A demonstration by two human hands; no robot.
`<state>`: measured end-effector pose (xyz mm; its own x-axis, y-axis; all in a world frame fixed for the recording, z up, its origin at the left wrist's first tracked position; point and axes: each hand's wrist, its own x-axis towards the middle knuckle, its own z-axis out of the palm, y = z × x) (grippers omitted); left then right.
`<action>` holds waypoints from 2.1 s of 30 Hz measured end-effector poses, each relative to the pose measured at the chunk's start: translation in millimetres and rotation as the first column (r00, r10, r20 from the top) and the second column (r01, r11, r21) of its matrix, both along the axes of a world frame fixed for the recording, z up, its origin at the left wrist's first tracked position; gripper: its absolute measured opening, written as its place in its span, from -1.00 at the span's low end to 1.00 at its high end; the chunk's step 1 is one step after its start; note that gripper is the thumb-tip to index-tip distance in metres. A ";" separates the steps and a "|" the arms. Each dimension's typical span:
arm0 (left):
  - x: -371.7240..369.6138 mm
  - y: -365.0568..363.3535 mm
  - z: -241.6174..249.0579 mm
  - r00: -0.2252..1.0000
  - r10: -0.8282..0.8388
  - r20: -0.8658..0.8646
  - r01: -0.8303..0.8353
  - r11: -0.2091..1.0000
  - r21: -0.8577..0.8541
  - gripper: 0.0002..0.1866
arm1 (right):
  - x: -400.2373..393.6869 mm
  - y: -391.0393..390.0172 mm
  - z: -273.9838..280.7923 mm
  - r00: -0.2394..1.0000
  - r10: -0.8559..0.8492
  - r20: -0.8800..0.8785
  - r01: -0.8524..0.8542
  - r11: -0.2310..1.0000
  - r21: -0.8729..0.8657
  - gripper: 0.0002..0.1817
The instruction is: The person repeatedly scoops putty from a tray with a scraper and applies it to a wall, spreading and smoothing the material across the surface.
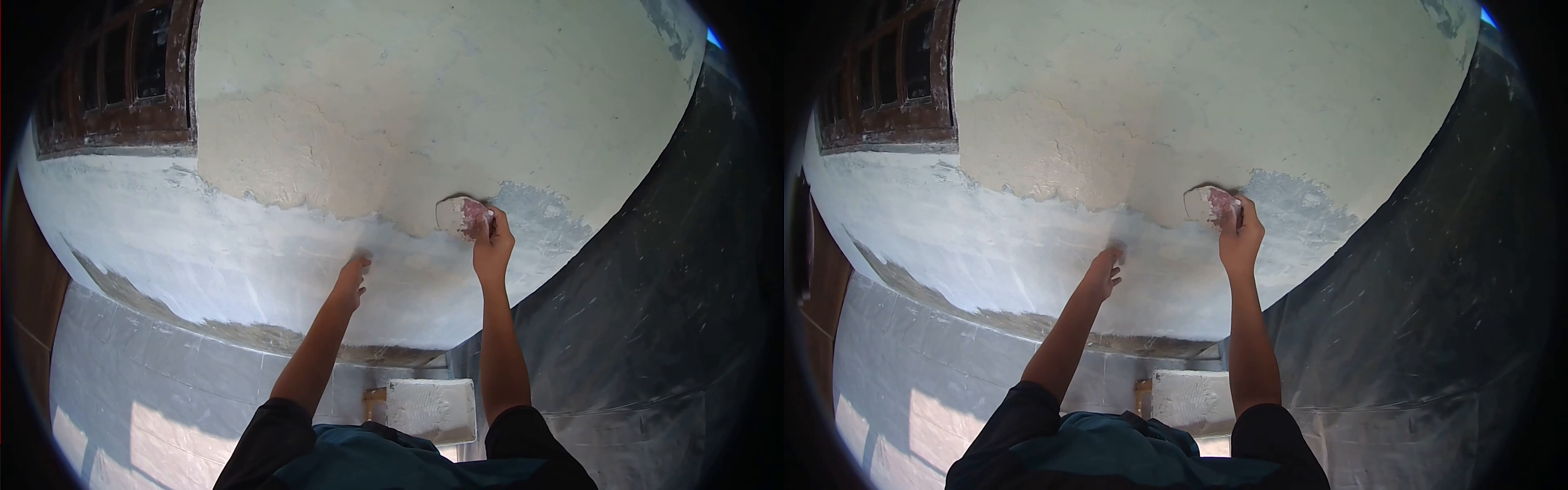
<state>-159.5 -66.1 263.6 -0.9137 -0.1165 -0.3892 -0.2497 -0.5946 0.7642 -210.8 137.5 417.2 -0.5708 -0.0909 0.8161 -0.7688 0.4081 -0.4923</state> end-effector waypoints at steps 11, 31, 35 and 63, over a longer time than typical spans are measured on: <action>3.7 -8.8 -6.5 0.999 -0.042 -0.002 0.042 0.999 -0.005 -0.13 | -3.1 9.5 -50.6 0.987 0.127 0.102 -0.082 0.927 -0.366 -0.81; 7.2 -15.9 5.6 0.985 -0.160 0.056 0.168 0.971 -0.173 -0.17 | -3.3 -14.2 -79.6 0.951 0.203 0.235 0.014 0.726 -0.688 -0.79; 6.8 -20.5 7.1 0.978 -0.193 0.072 0.203 0.966 -0.158 -0.12 | 10.8 13.2 -83.2 0.948 0.248 0.197 0.019 0.576 -0.817 -0.84; 0.7 -26.9 28.7 0.941 -0.304 0.149 0.325 0.936 -0.138 0.06 | -14.2 -34.1 -106.8 0.962 0.161 0.220 0.074 0.623 -0.779 -0.85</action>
